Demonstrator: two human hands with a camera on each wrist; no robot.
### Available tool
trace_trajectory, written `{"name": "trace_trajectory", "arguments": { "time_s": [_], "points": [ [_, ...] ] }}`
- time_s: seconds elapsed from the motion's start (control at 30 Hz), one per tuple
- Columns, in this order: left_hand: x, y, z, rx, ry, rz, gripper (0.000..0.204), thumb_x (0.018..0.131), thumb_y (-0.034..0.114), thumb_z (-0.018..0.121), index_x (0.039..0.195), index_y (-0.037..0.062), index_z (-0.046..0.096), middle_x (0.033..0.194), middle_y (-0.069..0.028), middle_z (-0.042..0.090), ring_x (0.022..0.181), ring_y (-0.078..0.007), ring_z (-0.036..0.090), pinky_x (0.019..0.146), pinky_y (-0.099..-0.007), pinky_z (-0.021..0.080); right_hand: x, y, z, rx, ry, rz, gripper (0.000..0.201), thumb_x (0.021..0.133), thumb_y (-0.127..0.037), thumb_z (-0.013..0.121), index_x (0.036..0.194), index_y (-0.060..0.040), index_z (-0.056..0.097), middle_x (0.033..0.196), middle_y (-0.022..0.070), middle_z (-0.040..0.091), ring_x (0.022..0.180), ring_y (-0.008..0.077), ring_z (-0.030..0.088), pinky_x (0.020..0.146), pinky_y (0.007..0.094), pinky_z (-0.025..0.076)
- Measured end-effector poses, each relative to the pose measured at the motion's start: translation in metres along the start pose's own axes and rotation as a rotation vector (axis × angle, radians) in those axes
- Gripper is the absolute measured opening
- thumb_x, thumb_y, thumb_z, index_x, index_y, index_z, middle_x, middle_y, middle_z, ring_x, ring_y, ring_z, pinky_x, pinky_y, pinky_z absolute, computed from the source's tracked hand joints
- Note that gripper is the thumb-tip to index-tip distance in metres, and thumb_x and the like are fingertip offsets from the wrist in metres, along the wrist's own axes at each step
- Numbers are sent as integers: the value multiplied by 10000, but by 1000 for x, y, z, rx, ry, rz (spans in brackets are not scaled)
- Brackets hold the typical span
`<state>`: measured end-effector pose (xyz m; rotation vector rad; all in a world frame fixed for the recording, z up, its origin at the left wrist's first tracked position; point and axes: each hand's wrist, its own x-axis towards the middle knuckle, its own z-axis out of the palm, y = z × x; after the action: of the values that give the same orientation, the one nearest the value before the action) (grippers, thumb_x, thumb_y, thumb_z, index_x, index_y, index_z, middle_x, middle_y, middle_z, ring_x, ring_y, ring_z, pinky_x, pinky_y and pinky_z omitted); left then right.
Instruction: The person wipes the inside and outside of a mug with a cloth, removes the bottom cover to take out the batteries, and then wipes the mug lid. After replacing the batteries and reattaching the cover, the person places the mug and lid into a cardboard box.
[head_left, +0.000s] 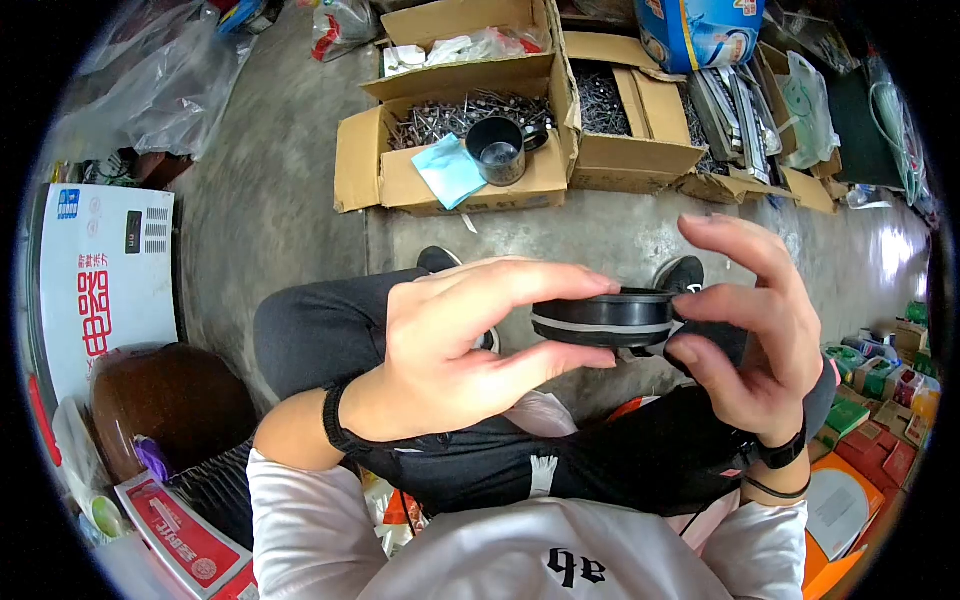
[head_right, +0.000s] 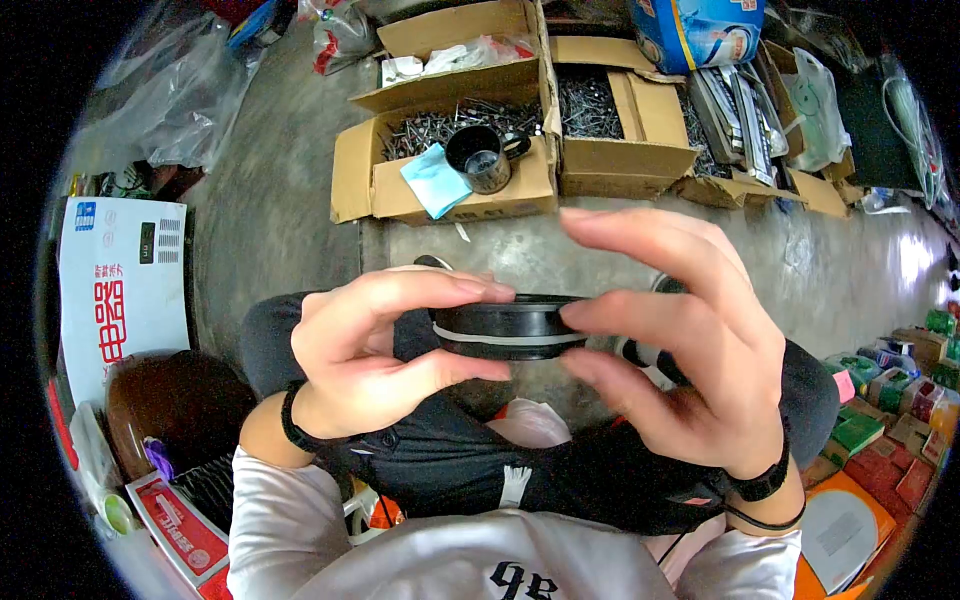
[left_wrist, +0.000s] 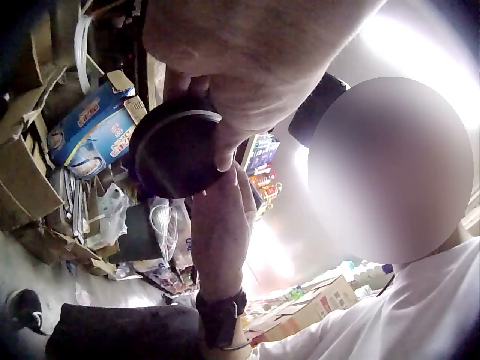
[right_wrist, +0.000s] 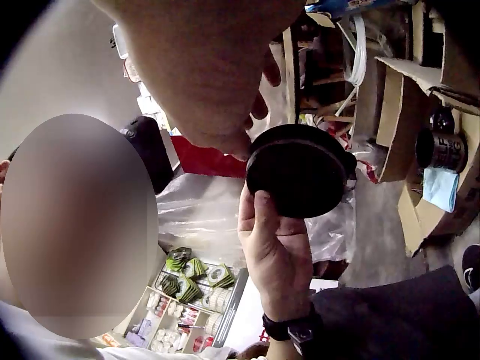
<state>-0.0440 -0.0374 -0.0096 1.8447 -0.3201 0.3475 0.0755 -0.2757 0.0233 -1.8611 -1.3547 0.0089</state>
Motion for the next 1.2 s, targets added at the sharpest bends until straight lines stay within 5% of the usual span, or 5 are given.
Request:
{"name": "trace_trajectory", "arguments": {
  "time_s": [0.57,0.93,1.2],
  "points": [
    [3,-5,7,252,-88,173,407,730,62,871,1087,-54,713,1044,-195,764,991,-336,755,903,-424,598,5,-6,4,-213,-126,-40,255,595,6,775,796,-65,635,1244,135,701,1294,430,564,1124,659,359],
    [4,1,3,316,-63,124,390,718,22,857,1064,-73,703,995,-191,758,947,-331,761,846,-401,602,1,-9,15,-185,-44,1,251,615,37,791,797,-54,644,1166,117,728,1267,421,598,1127,660,367],
    [2,3,5,202,-15,64,313,848,-14,779,1114,-59,619,1073,-218,727,1088,-370,717,1006,-483,535,0,-4,2,-93,-6,-23,293,673,-42,838,911,-54,667,1217,178,697,1270,411,594,1126,642,369]
  ]
}}
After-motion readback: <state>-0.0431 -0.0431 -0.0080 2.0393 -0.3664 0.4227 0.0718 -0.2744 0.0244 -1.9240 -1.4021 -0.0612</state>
